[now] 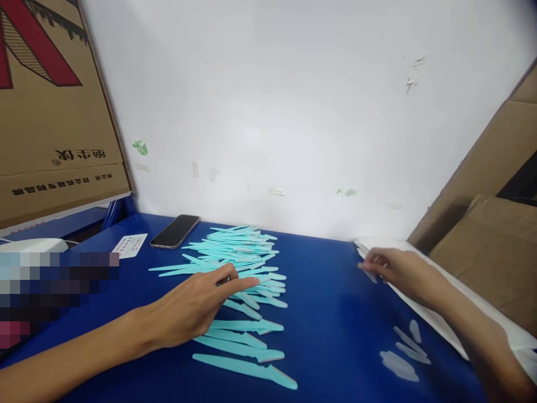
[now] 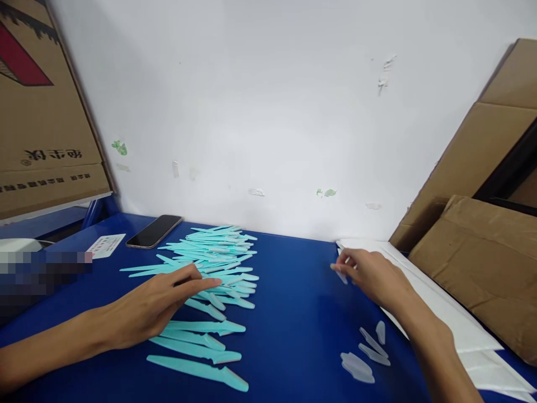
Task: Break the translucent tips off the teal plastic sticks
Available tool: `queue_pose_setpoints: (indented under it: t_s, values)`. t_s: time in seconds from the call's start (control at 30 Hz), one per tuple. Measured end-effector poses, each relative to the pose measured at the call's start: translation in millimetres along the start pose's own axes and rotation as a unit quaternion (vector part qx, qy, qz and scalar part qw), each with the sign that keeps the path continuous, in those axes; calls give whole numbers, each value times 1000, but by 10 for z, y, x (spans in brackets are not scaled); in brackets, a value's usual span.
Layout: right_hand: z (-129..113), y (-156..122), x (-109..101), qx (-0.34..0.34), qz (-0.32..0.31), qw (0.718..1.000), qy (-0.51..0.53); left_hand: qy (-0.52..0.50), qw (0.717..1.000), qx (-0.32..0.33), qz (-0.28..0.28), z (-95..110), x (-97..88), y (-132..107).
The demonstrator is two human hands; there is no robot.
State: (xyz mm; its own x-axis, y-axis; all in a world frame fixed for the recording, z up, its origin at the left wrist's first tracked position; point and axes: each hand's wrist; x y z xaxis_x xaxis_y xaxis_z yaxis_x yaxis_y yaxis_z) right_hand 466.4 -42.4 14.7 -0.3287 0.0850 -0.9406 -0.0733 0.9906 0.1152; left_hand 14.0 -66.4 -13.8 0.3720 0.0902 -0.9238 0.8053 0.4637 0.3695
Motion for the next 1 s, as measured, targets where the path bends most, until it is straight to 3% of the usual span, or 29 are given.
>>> queue_pose_setpoints:
  t_s: [0.13, 0.27, 0.47, 0.53, 0.7, 0.83, 1.0]
  values:
    - [-364, 39, 59, -61, 146, 987, -41, -33, 999, -7, -4, 5, -11, 11]
    - [-773, -39, 262, -160, 195, 967, -35, -43, 999, -13, -9, -4, -16, 4]
    - [-1235, -221, 495, -218, 259, 936, 97, -49, 999, -10, -12, -8, -9, 2]
    - [-1348, -276, 546, -200, 233, 932, 192, -46, 999, -5, -14, -11, -3, 4]
    - [-1527, -336, 672, -83, 75, 893, 436, -47, 999, -12, -23, -16, 6, 5]
    - [-1566, -321, 749, -70, 23, 870, 487, -49, 998, -17, -17, -15, 1, 6]
    - [-1589, -330, 786, -81, -6, 867, 492, -51, 998, -27, -19, -10, 0, 9]
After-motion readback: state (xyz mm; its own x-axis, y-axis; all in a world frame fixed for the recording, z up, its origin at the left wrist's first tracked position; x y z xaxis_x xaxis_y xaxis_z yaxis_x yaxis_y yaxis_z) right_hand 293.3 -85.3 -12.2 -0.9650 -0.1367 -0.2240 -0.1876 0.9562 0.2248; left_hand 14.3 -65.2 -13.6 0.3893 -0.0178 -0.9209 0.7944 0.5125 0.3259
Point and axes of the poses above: each hand's wrist, its own y-axis towards the middle knuckle, its own x-axis out of the palm, z = x × y
